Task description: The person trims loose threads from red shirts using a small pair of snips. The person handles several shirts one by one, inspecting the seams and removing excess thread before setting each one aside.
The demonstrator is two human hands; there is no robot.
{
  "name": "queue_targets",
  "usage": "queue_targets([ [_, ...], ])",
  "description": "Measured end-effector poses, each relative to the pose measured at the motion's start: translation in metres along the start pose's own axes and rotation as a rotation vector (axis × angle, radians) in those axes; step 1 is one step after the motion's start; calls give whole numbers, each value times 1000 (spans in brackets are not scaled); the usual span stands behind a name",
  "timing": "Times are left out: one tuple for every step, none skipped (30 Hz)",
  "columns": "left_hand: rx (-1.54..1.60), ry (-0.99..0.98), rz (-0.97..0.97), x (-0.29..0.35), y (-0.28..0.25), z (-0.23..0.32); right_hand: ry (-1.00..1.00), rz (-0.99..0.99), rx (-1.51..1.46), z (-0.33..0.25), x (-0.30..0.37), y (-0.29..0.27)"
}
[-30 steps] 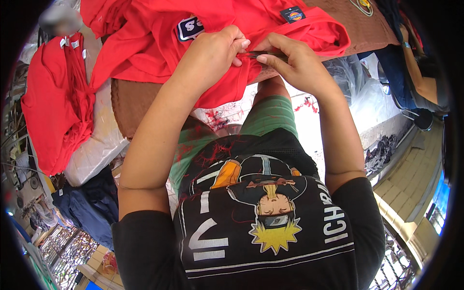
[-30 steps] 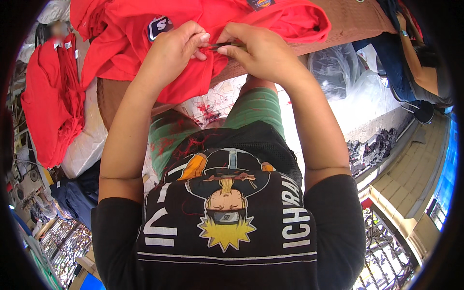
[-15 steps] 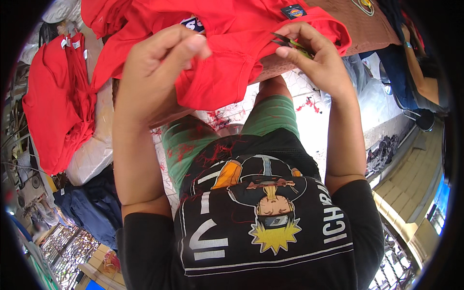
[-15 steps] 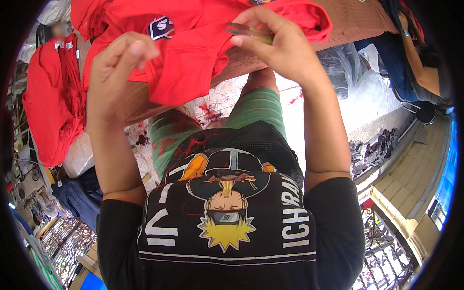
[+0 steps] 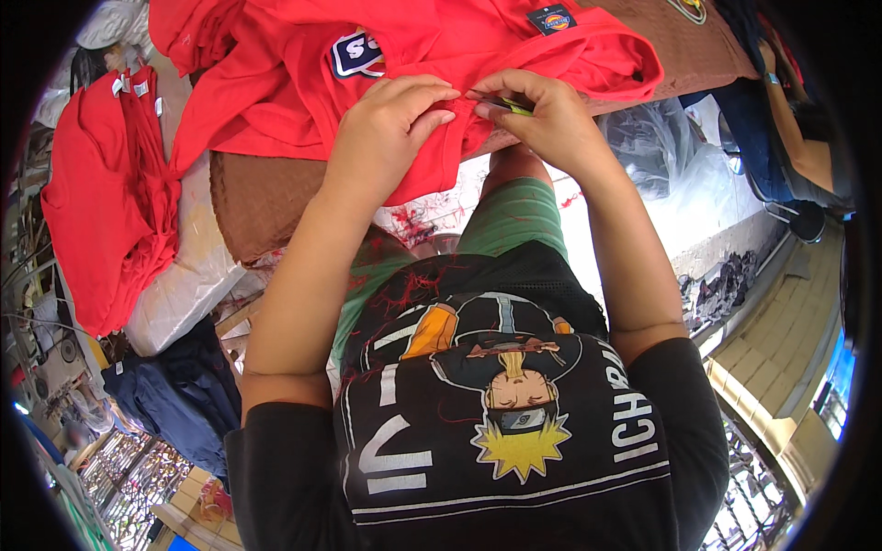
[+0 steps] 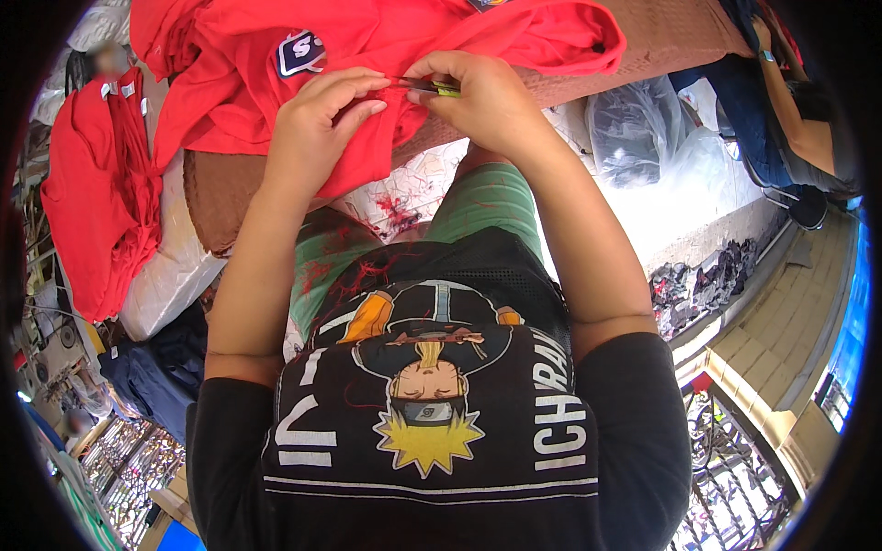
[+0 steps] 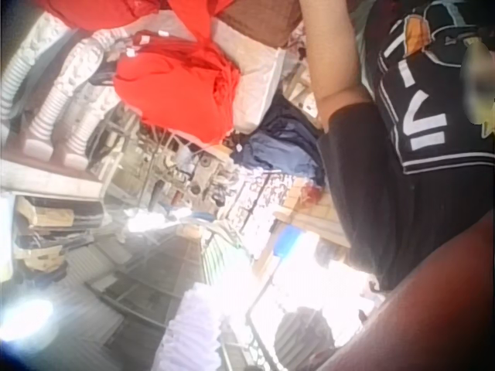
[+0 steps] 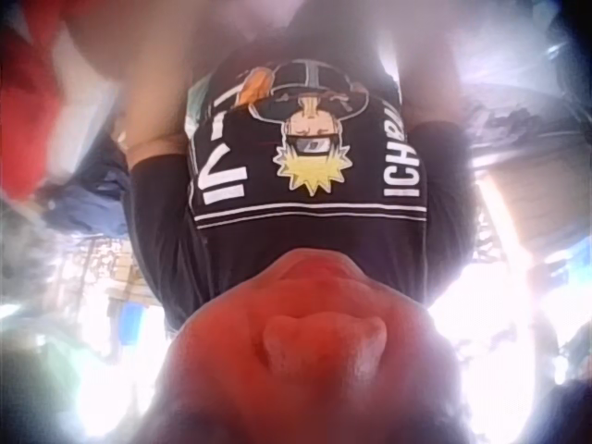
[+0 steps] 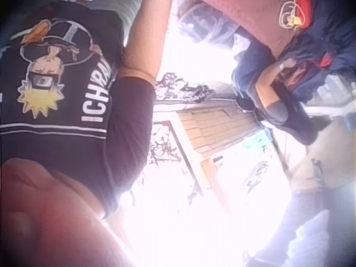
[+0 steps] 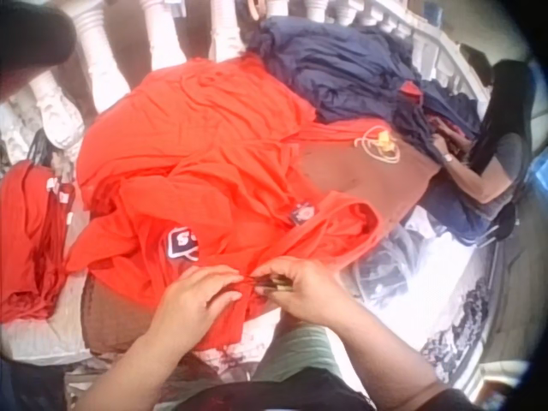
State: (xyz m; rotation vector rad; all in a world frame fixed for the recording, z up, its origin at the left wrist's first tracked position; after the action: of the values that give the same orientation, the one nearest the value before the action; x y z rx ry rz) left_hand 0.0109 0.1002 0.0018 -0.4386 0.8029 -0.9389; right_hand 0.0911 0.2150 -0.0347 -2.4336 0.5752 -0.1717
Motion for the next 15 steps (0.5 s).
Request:
queue_targets([
  [19,11,-1,-1,-1,0,-57,38,-6,5,-1,1],
  [37,19,1,-2,-2,-2,-118,71,-11,-1,-2,0],
  [40,37,1,-2,-2,-4,-65,51,-18,2,-2,1],
  [44,54,1,-3,-1,-7,-13,30,-25,3,-2,2],
  [48,72,1,-4,0,-8,40,10,-32,3,-1,2],
  [9,119,-5,-4,-1,-4,63,5,-44,5,-2,3],
  [-30,165,-10,-5,-2,1,85,-1,-57,7,-2,4],
  [-68,212,-15,-6,-3,6,108,-6,-70,9,-2,4],
  [-98,214,-16,-7,-4,6,99,0,-66,8,-2,4],
  [-127,216,-18,-8,-4,5,91,7,-61,8,-2,3],
  [-157,218,-18,-9,-5,5,83,12,-57,7,-2,2],
  [-164,185,-48,-11,-3,4,89,9,-51,8,-2,2],
  [-172,153,-79,-13,-3,4,95,6,-45,8,-2,2],
  [-182,119,-109,-15,-3,3,99,1,-41,8,-3,3],
  [-141,105,-134,-16,-2,1,80,-22,-46,6,-3,4],
])
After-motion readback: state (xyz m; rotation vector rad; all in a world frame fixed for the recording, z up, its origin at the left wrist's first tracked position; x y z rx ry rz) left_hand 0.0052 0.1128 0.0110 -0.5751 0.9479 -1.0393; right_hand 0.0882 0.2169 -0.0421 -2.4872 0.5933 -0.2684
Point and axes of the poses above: each hand's wrist, its own x-axis away from the middle knuckle, its own y-axis out of the palm, z = x × y, the point moved 10 cm from there along -x, towards the middle knuckle, and after that the axes turned 5 degrees about x, right-handed, at the moved point
